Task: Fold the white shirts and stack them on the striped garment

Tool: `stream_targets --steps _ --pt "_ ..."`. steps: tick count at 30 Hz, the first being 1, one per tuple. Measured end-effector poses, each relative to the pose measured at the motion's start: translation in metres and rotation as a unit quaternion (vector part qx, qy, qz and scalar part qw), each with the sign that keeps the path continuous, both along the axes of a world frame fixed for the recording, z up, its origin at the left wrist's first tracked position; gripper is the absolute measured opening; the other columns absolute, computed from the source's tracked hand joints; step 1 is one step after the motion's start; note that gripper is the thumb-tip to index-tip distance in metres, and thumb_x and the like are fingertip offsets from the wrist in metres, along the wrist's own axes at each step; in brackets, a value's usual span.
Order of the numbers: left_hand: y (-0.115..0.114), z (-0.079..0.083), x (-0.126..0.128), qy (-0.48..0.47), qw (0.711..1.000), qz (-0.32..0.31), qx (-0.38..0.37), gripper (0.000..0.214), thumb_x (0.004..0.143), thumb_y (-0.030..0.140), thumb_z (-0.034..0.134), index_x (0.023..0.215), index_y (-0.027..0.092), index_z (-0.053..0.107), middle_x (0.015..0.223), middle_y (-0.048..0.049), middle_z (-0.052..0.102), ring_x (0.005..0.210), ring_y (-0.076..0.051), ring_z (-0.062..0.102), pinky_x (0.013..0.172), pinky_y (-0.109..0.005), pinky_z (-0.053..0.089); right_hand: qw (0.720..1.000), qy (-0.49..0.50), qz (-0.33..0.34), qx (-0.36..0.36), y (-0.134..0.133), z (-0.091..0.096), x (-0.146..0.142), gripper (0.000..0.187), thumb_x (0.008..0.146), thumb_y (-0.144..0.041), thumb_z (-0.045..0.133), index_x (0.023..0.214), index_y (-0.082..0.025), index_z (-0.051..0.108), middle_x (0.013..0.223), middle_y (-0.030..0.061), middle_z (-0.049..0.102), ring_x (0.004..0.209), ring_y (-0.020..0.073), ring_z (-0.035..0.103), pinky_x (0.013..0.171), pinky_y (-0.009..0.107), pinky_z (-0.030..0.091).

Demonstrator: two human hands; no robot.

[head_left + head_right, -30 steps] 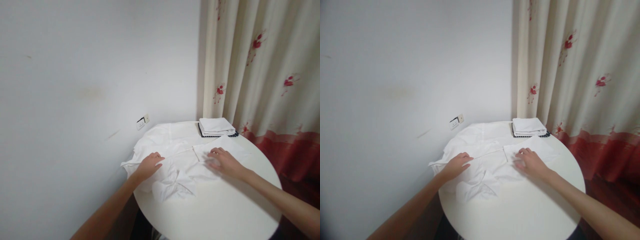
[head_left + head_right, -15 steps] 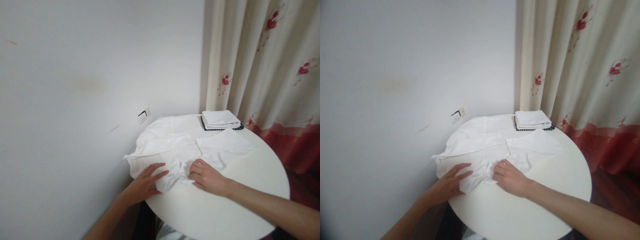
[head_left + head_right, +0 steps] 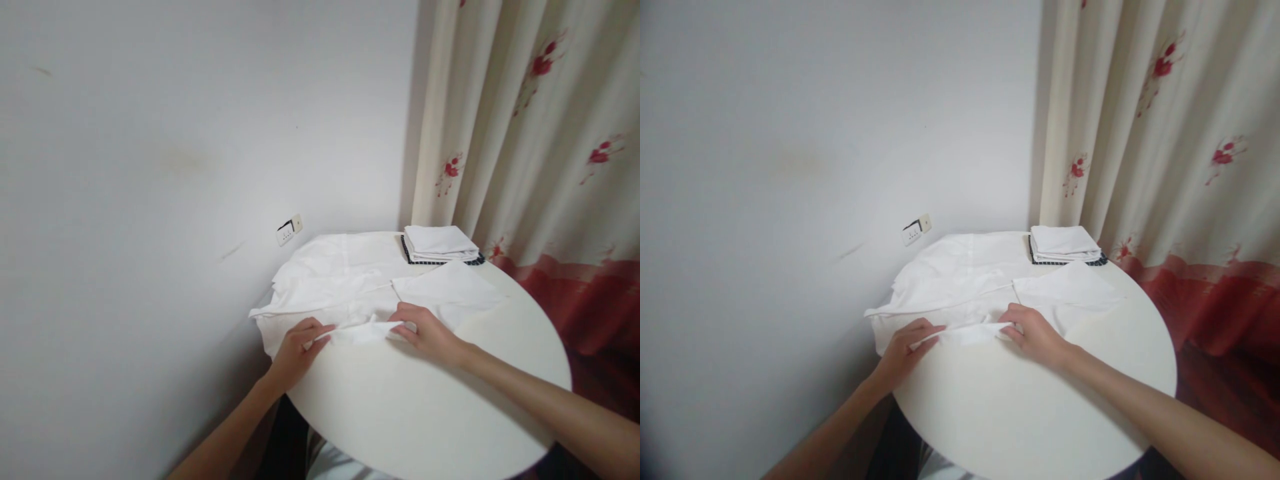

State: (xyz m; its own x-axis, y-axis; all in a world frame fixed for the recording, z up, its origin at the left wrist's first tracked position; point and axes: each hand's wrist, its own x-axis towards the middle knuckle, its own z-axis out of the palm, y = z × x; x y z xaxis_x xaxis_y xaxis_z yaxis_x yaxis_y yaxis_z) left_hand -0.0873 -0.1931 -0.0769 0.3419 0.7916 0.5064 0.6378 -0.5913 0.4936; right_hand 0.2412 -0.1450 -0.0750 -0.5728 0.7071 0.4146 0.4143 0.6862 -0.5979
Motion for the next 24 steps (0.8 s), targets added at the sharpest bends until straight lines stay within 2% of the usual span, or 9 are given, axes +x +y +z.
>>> stream_targets --steps 2,5,8,11,14,16,19,21,24 --pt "0.005 0.001 0.003 -0.037 0.998 0.028 -0.044 0.027 0.098 0.034 0.054 0.106 0.023 0.076 0.090 -0.0037 0.074 0.085 -0.019 0.068 0.077 -0.028 0.052 0.997 0.028 -0.022 -0.072 0.005 0.000 -0.004 0.017 0.092 -0.028 0.056 0.097 -0.018 0.070 0.091 0.0067 0.068 0.082 0.0203 0.062 0.075 0.031 0.046" --pt "0.019 0.002 0.003 -0.072 0.993 0.063 -0.062 0.026 0.094 0.035 0.055 0.096 0.020 0.076 0.094 -0.0044 0.076 0.088 -0.021 0.068 0.080 -0.030 0.050 0.988 0.061 -0.028 -0.140 0.010 -0.001 -0.010 0.026 0.088 -0.028 0.058 0.111 -0.019 0.068 0.101 0.0068 0.070 0.089 0.0214 0.063 0.079 0.032 0.048" --pt "0.035 0.000 0.003 -0.106 0.986 0.074 -0.106 0.027 0.091 0.038 0.054 0.097 0.019 0.073 0.078 -0.0014 0.071 0.068 -0.017 0.061 0.062 -0.025 0.044 0.989 0.056 -0.022 -0.138 0.009 -0.001 -0.016 0.041 0.081 -0.032 0.067 0.120 -0.019 0.065 0.109 0.0074 0.069 0.094 0.0223 0.062 0.080 0.032 0.048" --pt "0.046 -0.001 0.003 -0.144 0.973 0.076 -0.164 0.033 0.089 0.043 0.054 0.104 0.018 0.069 0.057 0.0056 0.051 0.050 -0.012 0.042 0.048 -0.023 0.028 0.990 0.044 -0.019 -0.129 0.008 -0.003 -0.019 0.056 0.073 -0.033 0.075 0.125 -0.019 0.062 0.110 0.0068 0.068 0.086 0.0199 0.060 0.075 0.030 0.047" --pt "0.049 0.000 0.002 -0.139 0.972 0.067 -0.176 0.035 0.090 0.045 0.053 0.105 0.017 0.068 0.056 0.0062 0.047 0.049 -0.012 0.038 0.048 -0.023 0.026 0.979 0.074 -0.032 -0.187 0.013 -0.007 -0.018 0.038 0.075 -0.031 0.072 0.110 -0.018 0.066 0.090 0.0031 0.069 0.075 0.0175 0.058 0.067 0.028 0.044" --pt "0.048 0.003 0.001 -0.116 0.978 0.071 -0.155 0.034 0.092 0.043 0.052 0.106 0.018 0.068 0.064 0.0033 0.056 0.054 -0.013 0.046 0.051 -0.024 0.033 0.961 0.111 -0.037 -0.252 0.020 -0.009 -0.015 0.027 0.074 -0.035 0.073 0.093 -0.017 0.067 0.077 0.0011 0.066 0.071 0.0178 0.058 0.062 0.027 0.042" --pt "0.047 0.004 -0.003 -0.079 0.990 0.065 -0.099 0.030 0.095 0.040 0.050 0.106 0.019 0.069 0.092 -0.0039 0.072 0.080 -0.018 0.062 0.073 -0.029 0.048 0.924 0.172 -0.024 -0.340 0.028 -0.012 -0.010 0.031 0.068 -0.043 0.079 0.080 -0.018 0.064 0.069 0.0001 0.064 0.070 0.0192 0.060 0.061 0.027 0.043" --pt "0.049 0.003 -0.005 -0.055 0.994 0.051 -0.073 0.030 0.097 0.038 0.048 0.107 0.019 0.070 0.107 -0.0066 0.073 0.099 -0.022 0.064 0.089 -0.033 0.049 0.898 0.218 -0.019 -0.381 0.031 -0.012 -0.008 0.035 0.066 -0.045 0.081 0.082 -0.019 0.064 0.070 -0.0001 0.065 0.069 0.0187 0.061 0.062 0.028 0.044" --pt "0.051 0.002 -0.007 -0.002 0.998 0.042 -0.044 0.029 0.099 0.034 0.046 0.109 0.019 0.068 0.108 -0.0075 0.072 0.102 -0.022 0.064 0.093 -0.037 0.050 0.882 0.264 -0.040 -0.387 0.030 -0.011 -0.009 0.047 0.062 -0.042 0.083 0.098 -0.019 0.064 0.069 -0.0031 0.063 0.062 0.0148 0.057 0.061 0.027 0.042"
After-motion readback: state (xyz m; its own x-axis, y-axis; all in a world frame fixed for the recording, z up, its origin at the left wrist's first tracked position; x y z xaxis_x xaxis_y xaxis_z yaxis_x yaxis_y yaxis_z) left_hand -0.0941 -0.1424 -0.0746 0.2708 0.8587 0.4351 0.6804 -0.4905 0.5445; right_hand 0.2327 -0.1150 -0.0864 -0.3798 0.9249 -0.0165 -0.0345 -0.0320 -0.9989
